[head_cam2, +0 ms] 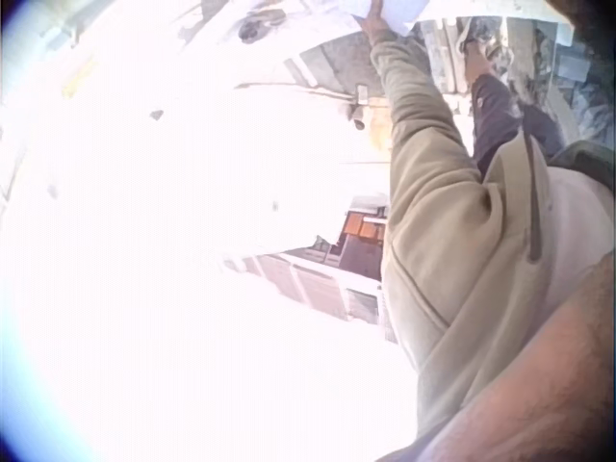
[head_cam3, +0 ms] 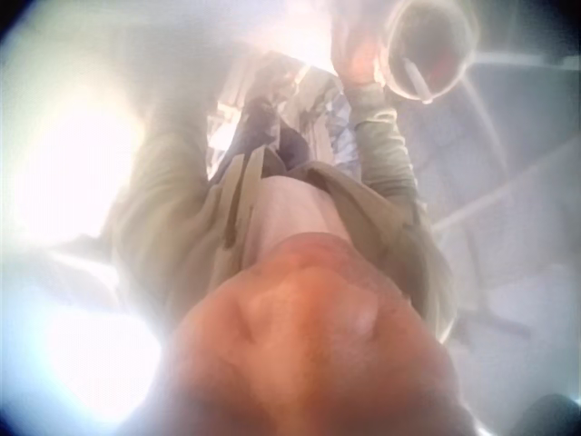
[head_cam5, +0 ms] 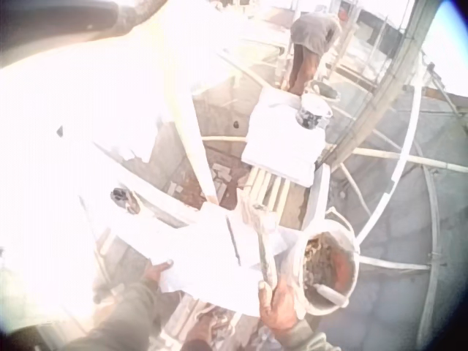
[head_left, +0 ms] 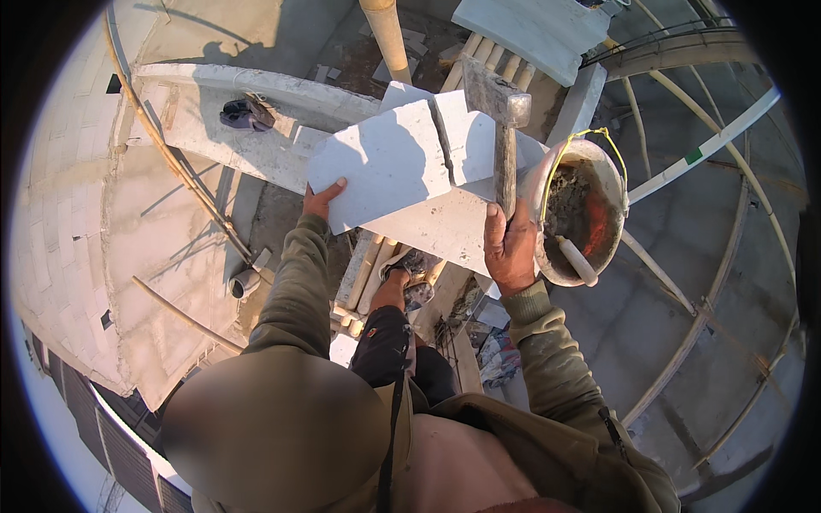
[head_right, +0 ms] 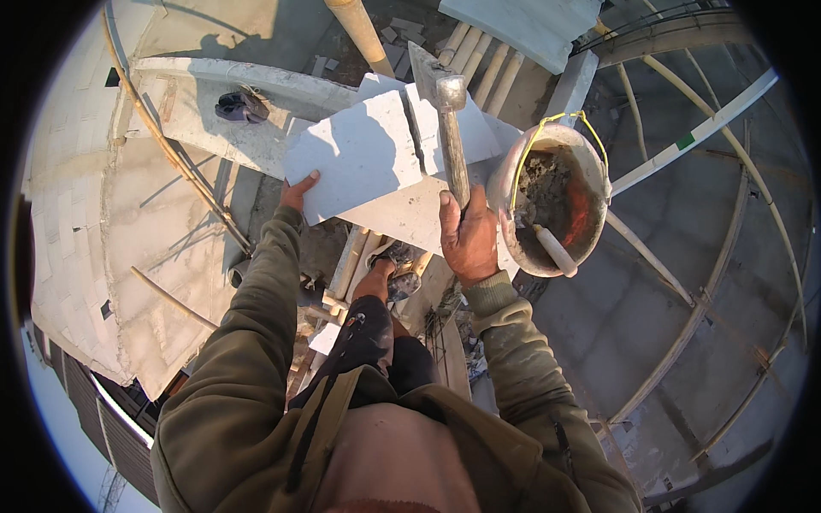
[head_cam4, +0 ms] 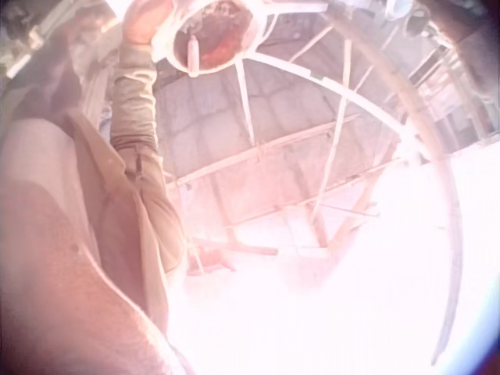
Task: The person builds a wall by applying mortar to lightweight concrete blocks with a trowel, positioning the blocks on a scaffold, measuring dimensions with a tape measure, and shaping a block using a masonry hatchet.
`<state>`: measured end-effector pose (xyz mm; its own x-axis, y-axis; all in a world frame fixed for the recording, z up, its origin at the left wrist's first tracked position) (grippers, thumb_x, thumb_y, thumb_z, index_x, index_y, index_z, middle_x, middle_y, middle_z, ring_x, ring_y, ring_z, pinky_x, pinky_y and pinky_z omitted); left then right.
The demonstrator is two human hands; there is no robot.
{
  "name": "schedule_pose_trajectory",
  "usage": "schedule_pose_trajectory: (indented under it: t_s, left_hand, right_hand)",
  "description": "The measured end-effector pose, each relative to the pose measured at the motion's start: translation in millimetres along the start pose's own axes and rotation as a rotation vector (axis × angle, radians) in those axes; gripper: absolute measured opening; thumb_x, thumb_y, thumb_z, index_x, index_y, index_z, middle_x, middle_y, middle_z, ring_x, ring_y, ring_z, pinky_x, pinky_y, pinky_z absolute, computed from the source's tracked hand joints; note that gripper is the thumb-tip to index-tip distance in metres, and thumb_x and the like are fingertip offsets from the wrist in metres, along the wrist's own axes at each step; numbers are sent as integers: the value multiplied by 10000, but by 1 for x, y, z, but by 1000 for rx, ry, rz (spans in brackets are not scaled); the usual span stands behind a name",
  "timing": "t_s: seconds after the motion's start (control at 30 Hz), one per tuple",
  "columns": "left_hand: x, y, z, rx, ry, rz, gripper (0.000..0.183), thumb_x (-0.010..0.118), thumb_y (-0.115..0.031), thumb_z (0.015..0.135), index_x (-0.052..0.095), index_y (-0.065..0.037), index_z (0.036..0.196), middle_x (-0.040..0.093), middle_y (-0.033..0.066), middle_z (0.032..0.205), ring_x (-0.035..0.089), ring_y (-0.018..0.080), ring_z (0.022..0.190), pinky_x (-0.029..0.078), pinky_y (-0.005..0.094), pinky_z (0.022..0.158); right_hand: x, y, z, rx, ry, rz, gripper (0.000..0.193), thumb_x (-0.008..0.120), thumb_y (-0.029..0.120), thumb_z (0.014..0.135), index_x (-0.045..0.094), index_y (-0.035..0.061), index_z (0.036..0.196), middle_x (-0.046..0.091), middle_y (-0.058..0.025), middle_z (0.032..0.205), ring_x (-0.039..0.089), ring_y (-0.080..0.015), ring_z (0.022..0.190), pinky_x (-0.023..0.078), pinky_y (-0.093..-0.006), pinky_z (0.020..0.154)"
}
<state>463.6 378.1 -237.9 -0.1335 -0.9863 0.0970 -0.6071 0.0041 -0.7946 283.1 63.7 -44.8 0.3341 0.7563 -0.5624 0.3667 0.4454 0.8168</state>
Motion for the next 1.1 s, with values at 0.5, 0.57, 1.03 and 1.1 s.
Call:
schedule_pose_trajectory:
  t_s: [0.5, 0.57, 1.03, 1.1]
  left_hand:
    - [-9, -30, 25, -76, 91, 165, 786, 852, -283, 801, 485, 19, 1427, 649, 183, 1242, 674, 308, 1058, 563, 435, 913]
    - [-7, -30, 28, -49, 62, 200, 783, 850, -281, 803, 485, 28, 1423, 648, 188, 1242, 676, 311, 1056, 567, 442, 912]
    - [-3, -18, 25, -41, 42, 174, 741, 871, -259, 783, 530, 30, 1374, 662, 178, 1219, 684, 315, 1040, 578, 445, 899]
    - [9, -8, 37, -70, 74, 135, 732, 869, -253, 785, 532, 26, 1373, 663, 173, 1219, 688, 315, 1028, 581, 438, 895]
  right_hand:
    - [25, -11, 25, -74, -192, 298, 330, 596, 282, 1043, 553, -44, 1009, 613, -239, 685, 643, -423, 614, 477, -446, 564]
    - [41, -24, 31, -65, -240, 299, 295, 613, 243, 1030, 533, -36, 974, 618, -230, 682, 662, -387, 611, 483, -425, 563]
    - [65, -51, 29, 12, -226, 205, 394, 599, 324, 1037, 523, -62, 1023, 633, -254, 709, 651, -436, 617, 512, -433, 575]
    - [67, -104, 39, 310, 113, -160, 423, 590, 350, 1039, 538, -69, 1039, 651, -307, 763, 662, -479, 689, 520, -475, 602]
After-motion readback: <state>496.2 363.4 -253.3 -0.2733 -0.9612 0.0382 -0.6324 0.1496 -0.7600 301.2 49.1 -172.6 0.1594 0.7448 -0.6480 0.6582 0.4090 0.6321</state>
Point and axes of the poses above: each hand's wrist, its own z-axis towards the middle knuckle, its own x-axis out of the palm, y = z × x, the point moved 1 cm from there along z, towards the middle knuckle
